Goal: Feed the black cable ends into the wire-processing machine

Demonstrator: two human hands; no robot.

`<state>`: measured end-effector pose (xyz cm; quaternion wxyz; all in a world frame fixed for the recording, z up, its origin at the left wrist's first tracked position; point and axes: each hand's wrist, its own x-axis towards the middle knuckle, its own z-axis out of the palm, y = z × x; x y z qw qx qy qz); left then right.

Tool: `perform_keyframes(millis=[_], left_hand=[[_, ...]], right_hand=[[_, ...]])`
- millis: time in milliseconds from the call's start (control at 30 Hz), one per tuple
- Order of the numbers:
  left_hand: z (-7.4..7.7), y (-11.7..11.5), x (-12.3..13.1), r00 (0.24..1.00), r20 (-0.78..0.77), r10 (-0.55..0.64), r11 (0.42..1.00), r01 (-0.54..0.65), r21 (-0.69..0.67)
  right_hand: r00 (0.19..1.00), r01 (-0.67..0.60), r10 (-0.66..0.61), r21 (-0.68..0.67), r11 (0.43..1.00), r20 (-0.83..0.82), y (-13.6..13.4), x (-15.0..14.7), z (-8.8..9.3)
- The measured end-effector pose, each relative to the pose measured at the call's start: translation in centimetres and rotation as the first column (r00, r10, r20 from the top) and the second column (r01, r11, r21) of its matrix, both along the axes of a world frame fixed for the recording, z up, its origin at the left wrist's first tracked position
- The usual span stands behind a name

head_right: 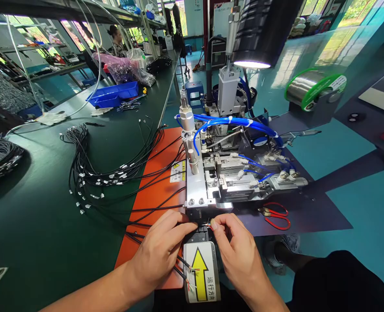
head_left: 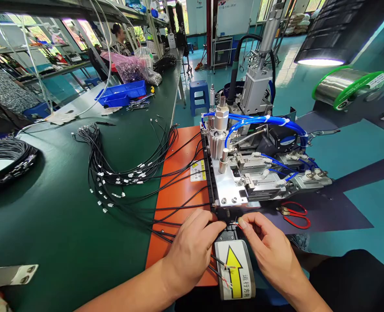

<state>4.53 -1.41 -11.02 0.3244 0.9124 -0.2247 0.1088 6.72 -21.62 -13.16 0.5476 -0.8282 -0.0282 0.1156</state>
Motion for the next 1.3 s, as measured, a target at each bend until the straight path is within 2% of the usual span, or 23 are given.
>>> perform_keyframes(millis=[200, 367, 500, 667, 900, 1067, 1200, 1300], left_hand=[[0.2, 0.0, -0.1, 1.000, -0.010, -0.013, 0.998, 0.014, 0.054], [0.1, 0.0, -0.1, 1.000, -0.010, -0.011, 0.998, 0.011, 0.069], [0.0, -0.1, -0.1, 1.000, -0.007, -0.003, 0.998, 0.004, 0.060], [0.1, 0.0, -0.1, 1.000, -0.007, -0.003, 0.999, 0.004, 0.055], [0.1, 0.0, -0.1, 1.000, -0.013, -0.008, 0.999, 0.009, 0.050], [-0.1, 0.0, -0.1, 1.000, -0.016, -0.003, 0.999, 0.004, 0.049], [-0.1, 0.0, -0.2, 1.000, -0.014, -0.009, 0.998, 0.010, 0.054], [-0.2, 0.0, -0.2, 1.000, -0.009, -0.004, 0.998, 0.005, 0.059]], right_hand=[[0.999, 0.001, 0.000, 0.030, 1.000, -0.032, 0.2, -0.3, -0.2], [0.994, 0.049, -0.045, 0.034, 0.998, -0.101, -0.1, -0.3, -0.5], [0.993, 0.113, -0.114, -0.043, 0.993, -0.021, -0.5, -0.8, 0.1], [0.998, 0.049, -0.046, -0.064, 0.997, 0.048, -0.5, -1.4, 0.7], [0.999, -0.006, 0.008, -0.044, 0.999, 0.050, -0.5, -1.1, -0.2], [0.995, 0.002, 0.008, -0.099, 0.995, 0.103, -0.7, -1.1, -0.5], [0.968, 0.028, 0.009, -0.144, 0.989, 0.251, -0.9, -0.6, 0.0], [0.938, -0.071, 0.113, -0.137, 0.988, 0.329, -0.9, -0.2, 0.2]])
